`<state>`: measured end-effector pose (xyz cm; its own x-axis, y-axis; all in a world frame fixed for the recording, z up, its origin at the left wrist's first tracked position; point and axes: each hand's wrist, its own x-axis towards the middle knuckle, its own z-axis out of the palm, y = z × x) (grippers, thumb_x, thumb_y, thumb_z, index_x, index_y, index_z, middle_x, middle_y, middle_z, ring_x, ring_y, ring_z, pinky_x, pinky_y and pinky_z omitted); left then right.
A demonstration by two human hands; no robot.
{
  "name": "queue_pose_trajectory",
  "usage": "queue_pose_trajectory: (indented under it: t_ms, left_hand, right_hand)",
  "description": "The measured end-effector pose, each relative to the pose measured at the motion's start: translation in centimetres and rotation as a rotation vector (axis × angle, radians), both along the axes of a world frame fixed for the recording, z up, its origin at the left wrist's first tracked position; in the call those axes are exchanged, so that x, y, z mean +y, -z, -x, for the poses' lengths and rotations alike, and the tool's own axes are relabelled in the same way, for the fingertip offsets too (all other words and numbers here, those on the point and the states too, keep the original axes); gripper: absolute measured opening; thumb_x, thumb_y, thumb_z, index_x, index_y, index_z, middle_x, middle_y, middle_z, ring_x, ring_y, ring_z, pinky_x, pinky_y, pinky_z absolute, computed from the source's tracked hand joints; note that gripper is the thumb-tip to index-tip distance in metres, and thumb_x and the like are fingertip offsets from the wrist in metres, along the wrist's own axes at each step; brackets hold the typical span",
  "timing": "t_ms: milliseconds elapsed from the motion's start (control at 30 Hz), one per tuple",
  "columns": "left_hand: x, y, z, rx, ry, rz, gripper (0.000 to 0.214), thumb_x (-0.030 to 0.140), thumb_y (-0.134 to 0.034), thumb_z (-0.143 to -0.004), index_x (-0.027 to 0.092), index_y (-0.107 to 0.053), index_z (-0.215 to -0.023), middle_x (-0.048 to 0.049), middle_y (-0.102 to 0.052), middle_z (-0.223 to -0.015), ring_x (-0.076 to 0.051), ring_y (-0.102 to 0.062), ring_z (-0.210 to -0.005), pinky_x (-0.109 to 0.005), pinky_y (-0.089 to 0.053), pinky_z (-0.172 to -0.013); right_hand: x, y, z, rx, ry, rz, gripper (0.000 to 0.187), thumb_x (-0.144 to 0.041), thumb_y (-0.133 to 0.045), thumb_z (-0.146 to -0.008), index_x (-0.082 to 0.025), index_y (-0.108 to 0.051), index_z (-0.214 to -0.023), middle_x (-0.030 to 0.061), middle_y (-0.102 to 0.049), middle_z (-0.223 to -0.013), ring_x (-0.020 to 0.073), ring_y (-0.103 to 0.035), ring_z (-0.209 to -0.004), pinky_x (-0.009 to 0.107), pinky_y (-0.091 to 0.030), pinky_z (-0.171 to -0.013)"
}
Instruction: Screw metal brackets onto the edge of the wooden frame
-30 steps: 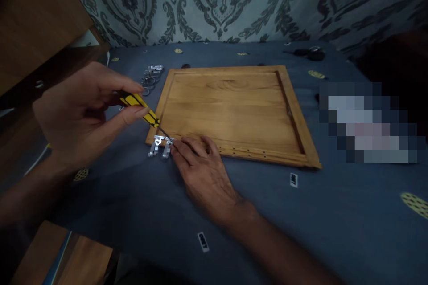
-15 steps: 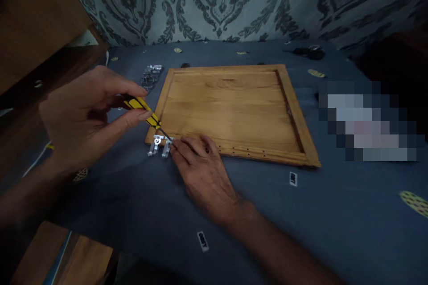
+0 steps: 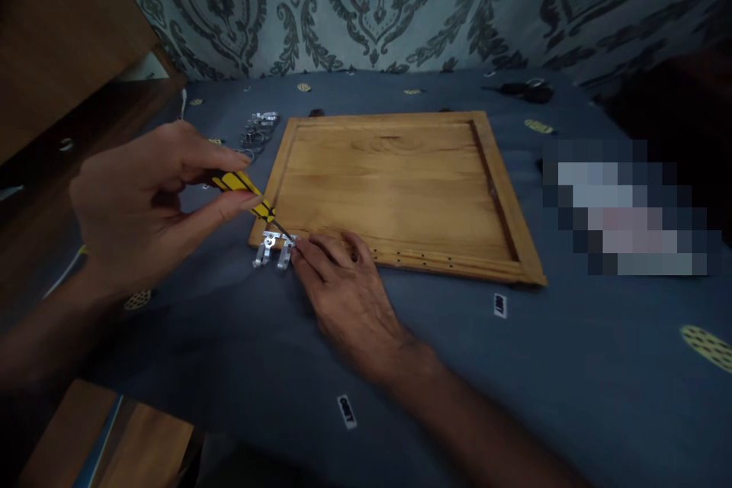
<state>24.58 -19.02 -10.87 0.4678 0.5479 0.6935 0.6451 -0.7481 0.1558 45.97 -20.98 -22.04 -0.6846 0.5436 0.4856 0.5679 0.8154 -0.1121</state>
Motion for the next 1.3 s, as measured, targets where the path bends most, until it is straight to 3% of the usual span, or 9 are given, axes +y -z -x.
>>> queue_pose_trajectory:
  t_ms: [333,467,633,933,1133,1200,1300]
  left_hand:
    - [-0.2,-0.2,0.3,0.01,-0.031,0.032,0.007,0.024,-0.072,-0.095,0.026,-0.065,-0.098,0.0034,-0.069,-0.089,-0.013,-0.067,-0.072,-0.033,-0.064,-0.083]
    - [-0.2,0.0,0.4,-0.018,-0.04,0.051,0.006,0.023,-0.069,-0.097,0.025,-0.065,-0.102,0.0009,-0.068,-0.093,-0.012,-0.068,-0.082,-0.026,-0.064,-0.074]
    - [0.0,0.1,0.4,-0.069,-0.011,-0.018,0.012,0.021,-0.074,-0.092,0.021,-0.065,-0.1,0.0012,-0.068,-0.09,-0.01,-0.067,-0.076,-0.02,-0.063,-0.068]
    - [0.0,0.1,0.4,-0.036,-0.007,0.038,0.011,0.02,-0.072,-0.094,0.022,-0.064,-0.102,0.002,-0.068,-0.093,-0.009,-0.068,-0.082,-0.018,-0.065,-0.075]
    - [1.1,0.2,0.8,0.007,0.133,-0.138,0.012,0.016,-0.074,-0.091,0.014,-0.067,-0.101,-0.0025,-0.069,-0.088,-0.009,-0.068,-0.077,-0.013,-0.062,-0.068]
    - [1.0,0.1,0.8,0.008,0.144,-0.127,0.013,0.016,-0.075,-0.091,0.017,-0.066,-0.1,-0.0018,-0.07,-0.089,-0.01,-0.068,-0.074,-0.016,-0.061,-0.064]
    - [0.2,0.0,0.4,0.007,0.049,-0.002,0.011,0.02,-0.073,-0.093,0.023,-0.065,-0.1,0.0004,-0.07,-0.091,-0.013,-0.067,-0.073,-0.028,-0.06,-0.065]
  right_hand:
    - [0.0,0.1,-0.1,-0.025,0.011,0.017,0.045,0.0,-0.047,-0.091,-0.014,-0.069,-0.127,0.0101,-0.071,-0.133,0.0266,-0.059,-0.124,0.049,-0.044,-0.108]
    - [0.0,0.3,-0.1,-0.027,0.014,0.026,0.046,-0.001,-0.049,-0.092,-0.017,-0.068,-0.13,0.0091,-0.071,-0.134,0.0262,-0.058,-0.126,0.049,-0.043,-0.109]
    - [0.1,0.2,-0.1,-0.002,0.002,-0.007,0.042,0.0,-0.048,-0.092,-0.011,-0.068,-0.127,0.0107,-0.072,-0.132,0.0262,-0.059,-0.124,0.048,-0.044,-0.108]
    - [0.1,0.3,0.0,0.008,0.0,-0.003,0.043,0.0,-0.048,-0.091,-0.012,-0.069,-0.127,0.0109,-0.072,-0.132,0.0262,-0.058,-0.125,0.047,-0.044,-0.107]
    - [0.0,0.1,0.0,-0.009,0.005,0.021,0.044,0.0,-0.049,-0.091,-0.011,-0.069,-0.128,0.0113,-0.071,-0.133,0.0268,-0.058,-0.125,0.049,-0.045,-0.108]
    - [0.0,-0.1,0.0,-0.023,0.014,0.038,0.046,0.0,-0.047,-0.091,-0.013,-0.069,-0.129,0.0112,-0.071,-0.133,0.0268,-0.058,-0.125,0.05,-0.045,-0.108]
    - [0.0,-0.2,0.0,-0.036,0.01,0.064,0.049,0.0,-0.045,-0.091,-0.015,-0.069,-0.13,0.0118,-0.071,-0.134,0.0278,-0.058,-0.125,0.052,-0.046,-0.108]
